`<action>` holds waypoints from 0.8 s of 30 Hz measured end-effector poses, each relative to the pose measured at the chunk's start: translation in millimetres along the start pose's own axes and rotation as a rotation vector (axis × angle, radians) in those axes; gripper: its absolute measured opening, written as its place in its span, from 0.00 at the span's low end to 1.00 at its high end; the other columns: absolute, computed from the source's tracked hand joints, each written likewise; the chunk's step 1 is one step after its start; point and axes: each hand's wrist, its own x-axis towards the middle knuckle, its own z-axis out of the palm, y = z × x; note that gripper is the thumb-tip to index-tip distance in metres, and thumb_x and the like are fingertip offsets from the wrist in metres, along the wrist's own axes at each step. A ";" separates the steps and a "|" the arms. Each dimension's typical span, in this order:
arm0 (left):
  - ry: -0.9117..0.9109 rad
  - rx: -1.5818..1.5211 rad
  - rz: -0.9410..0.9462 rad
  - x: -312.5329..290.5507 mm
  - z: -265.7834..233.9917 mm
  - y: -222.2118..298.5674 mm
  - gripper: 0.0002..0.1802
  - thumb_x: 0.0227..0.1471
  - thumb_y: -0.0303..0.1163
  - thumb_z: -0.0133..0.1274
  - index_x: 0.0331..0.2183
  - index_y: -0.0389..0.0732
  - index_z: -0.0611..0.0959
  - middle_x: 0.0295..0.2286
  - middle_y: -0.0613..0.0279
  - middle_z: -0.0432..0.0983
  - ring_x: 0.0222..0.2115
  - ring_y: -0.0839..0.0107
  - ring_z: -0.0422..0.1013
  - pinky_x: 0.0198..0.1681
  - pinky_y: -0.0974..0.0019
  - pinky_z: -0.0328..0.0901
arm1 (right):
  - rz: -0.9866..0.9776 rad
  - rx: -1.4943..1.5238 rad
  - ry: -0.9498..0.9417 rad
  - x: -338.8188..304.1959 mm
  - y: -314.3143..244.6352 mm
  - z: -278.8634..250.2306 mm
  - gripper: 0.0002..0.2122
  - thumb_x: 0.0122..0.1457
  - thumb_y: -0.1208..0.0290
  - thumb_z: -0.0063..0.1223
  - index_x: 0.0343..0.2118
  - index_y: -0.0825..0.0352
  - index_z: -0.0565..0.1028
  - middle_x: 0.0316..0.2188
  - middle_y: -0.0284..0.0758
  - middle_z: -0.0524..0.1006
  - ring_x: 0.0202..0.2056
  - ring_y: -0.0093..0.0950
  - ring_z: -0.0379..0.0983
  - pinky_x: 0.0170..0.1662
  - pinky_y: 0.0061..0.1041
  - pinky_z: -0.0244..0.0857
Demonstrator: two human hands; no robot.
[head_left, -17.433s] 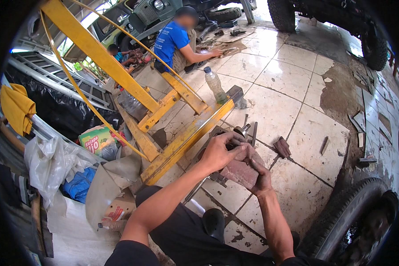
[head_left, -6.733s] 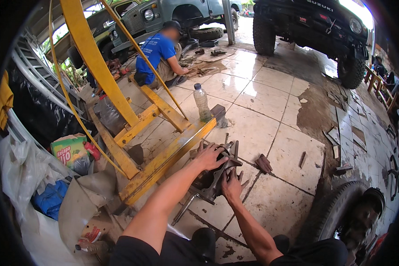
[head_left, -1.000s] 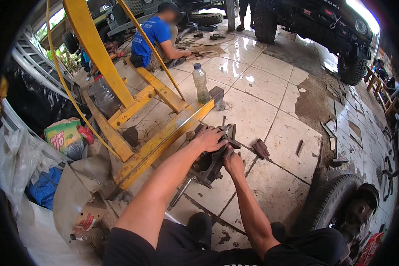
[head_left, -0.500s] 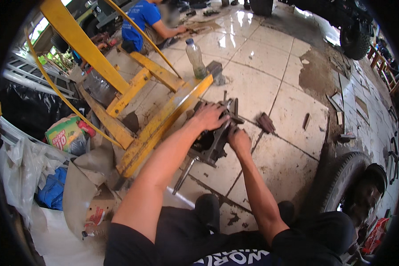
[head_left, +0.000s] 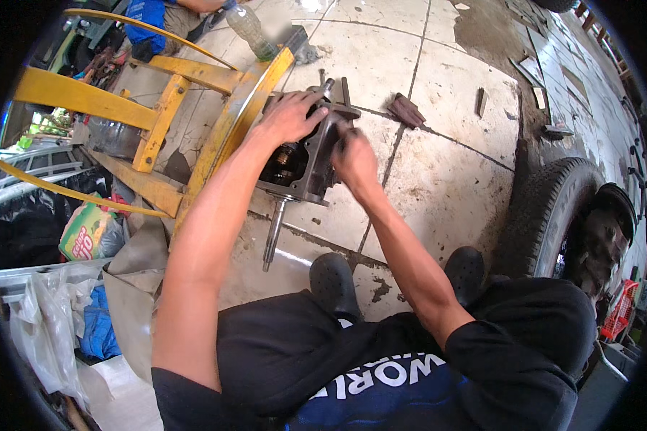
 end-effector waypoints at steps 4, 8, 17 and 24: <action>-0.037 0.022 -0.020 5.3 3.8 -0.9 0.32 0.62 0.55 0.41 0.59 0.45 0.69 0.56 0.50 0.67 0.59 0.50 0.60 0.62 0.49 0.50 | 0.260 -0.240 -0.136 32.4 2.5 -39.9 0.10 0.51 0.73 0.51 0.34 0.73 0.79 0.34 0.51 0.79 0.36 0.48 0.78 0.38 0.44 0.73; -0.069 0.011 -0.017 8.3 0.3 3.6 0.32 0.62 0.55 0.40 0.59 0.44 0.69 0.57 0.50 0.66 0.59 0.51 0.59 0.63 0.49 0.49 | 0.195 -0.279 -0.081 39.8 -6.8 -23.0 0.12 0.49 0.70 0.54 0.32 0.75 0.77 0.29 0.54 0.79 0.33 0.49 0.79 0.37 0.44 0.73; -0.095 -0.011 -0.039 8.3 6.4 -4.1 0.35 0.62 0.59 0.36 0.61 0.46 0.67 0.59 0.51 0.62 0.62 0.53 0.55 0.66 0.48 0.43 | -0.112 0.261 -0.133 12.5 2.8 -8.2 0.28 0.47 0.64 0.58 0.53 0.72 0.71 0.54 0.53 0.69 0.56 0.50 0.65 0.59 0.42 0.61; -0.096 -0.030 -0.030 9.1 6.2 -5.8 0.33 0.62 0.58 0.37 0.60 0.46 0.68 0.59 0.51 0.63 0.61 0.53 0.56 0.65 0.47 0.44 | -0.214 0.103 0.032 -8.3 21.0 9.0 0.27 0.56 0.62 0.52 0.59 0.67 0.65 0.58 0.45 0.68 0.61 0.42 0.60 0.65 0.43 0.47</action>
